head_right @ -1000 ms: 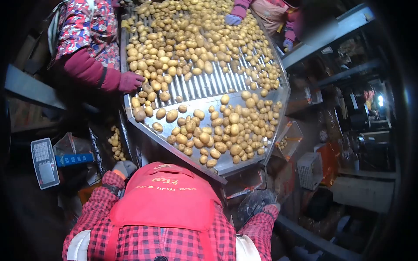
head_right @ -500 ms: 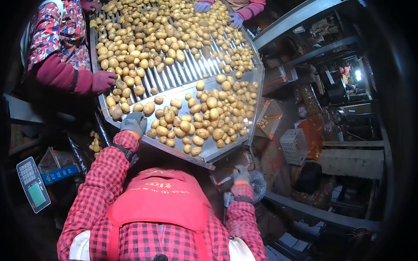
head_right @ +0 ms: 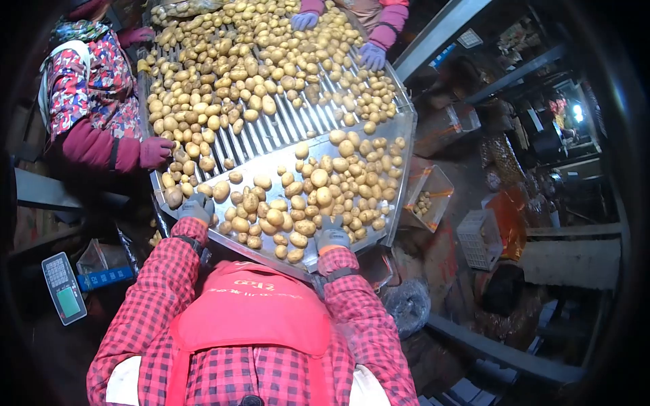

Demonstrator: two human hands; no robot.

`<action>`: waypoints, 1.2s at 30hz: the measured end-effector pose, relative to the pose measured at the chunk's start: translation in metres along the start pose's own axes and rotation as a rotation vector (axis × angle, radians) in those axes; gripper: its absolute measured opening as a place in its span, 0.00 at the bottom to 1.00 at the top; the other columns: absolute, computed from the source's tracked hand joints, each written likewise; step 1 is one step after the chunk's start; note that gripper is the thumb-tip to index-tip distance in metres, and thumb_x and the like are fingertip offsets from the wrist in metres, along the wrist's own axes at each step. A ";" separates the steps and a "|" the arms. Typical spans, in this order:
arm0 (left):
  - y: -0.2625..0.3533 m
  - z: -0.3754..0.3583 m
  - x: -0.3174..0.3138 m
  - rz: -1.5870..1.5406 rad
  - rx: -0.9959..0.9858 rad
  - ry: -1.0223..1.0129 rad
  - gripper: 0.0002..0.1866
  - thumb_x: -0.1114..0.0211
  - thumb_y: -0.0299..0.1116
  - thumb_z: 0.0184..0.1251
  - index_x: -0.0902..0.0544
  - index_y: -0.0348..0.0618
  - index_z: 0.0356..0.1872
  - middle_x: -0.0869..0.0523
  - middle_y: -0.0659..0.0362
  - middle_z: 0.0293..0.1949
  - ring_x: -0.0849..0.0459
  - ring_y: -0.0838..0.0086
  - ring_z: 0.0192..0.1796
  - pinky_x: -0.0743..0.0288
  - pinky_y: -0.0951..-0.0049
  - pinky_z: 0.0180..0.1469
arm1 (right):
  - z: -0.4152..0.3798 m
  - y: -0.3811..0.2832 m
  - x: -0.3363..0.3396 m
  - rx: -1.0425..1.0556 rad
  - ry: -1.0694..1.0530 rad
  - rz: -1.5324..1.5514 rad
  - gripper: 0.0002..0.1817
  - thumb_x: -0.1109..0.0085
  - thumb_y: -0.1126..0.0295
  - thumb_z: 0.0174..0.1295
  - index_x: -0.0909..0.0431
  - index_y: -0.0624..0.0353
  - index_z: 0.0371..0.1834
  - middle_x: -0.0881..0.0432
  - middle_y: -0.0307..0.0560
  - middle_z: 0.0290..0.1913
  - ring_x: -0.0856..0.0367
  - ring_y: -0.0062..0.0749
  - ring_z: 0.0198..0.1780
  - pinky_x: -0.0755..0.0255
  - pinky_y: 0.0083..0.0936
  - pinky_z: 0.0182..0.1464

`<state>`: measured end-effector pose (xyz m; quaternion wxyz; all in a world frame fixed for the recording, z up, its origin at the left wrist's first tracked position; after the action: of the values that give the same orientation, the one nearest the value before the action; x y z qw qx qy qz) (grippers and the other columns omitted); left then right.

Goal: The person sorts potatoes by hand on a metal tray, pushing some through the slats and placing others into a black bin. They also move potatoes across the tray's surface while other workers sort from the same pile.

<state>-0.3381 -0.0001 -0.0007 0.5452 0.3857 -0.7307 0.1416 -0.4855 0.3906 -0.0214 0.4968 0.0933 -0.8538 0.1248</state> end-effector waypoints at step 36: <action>0.060 -0.018 0.020 0.047 -0.414 0.260 0.09 0.37 0.31 0.63 0.18 0.48 0.44 0.15 0.50 0.46 0.16 0.52 0.50 0.24 0.52 0.52 | 0.027 0.032 -0.011 0.137 0.122 0.137 0.33 0.31 0.46 0.57 0.24 0.47 0.63 0.22 0.54 0.61 0.24 0.51 0.63 0.27 0.45 0.61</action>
<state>-0.3712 0.0424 0.0366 0.6985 0.2272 -0.6767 0.0500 -0.5118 0.4134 -0.0480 0.5306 0.0607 -0.8159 0.2216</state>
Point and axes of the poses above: each hand's wrist, its own z-axis towards the middle knuckle, its own x-axis out of the back of the hand, y = z × x, the point moved 6 cm from there along z, towards the middle knuckle
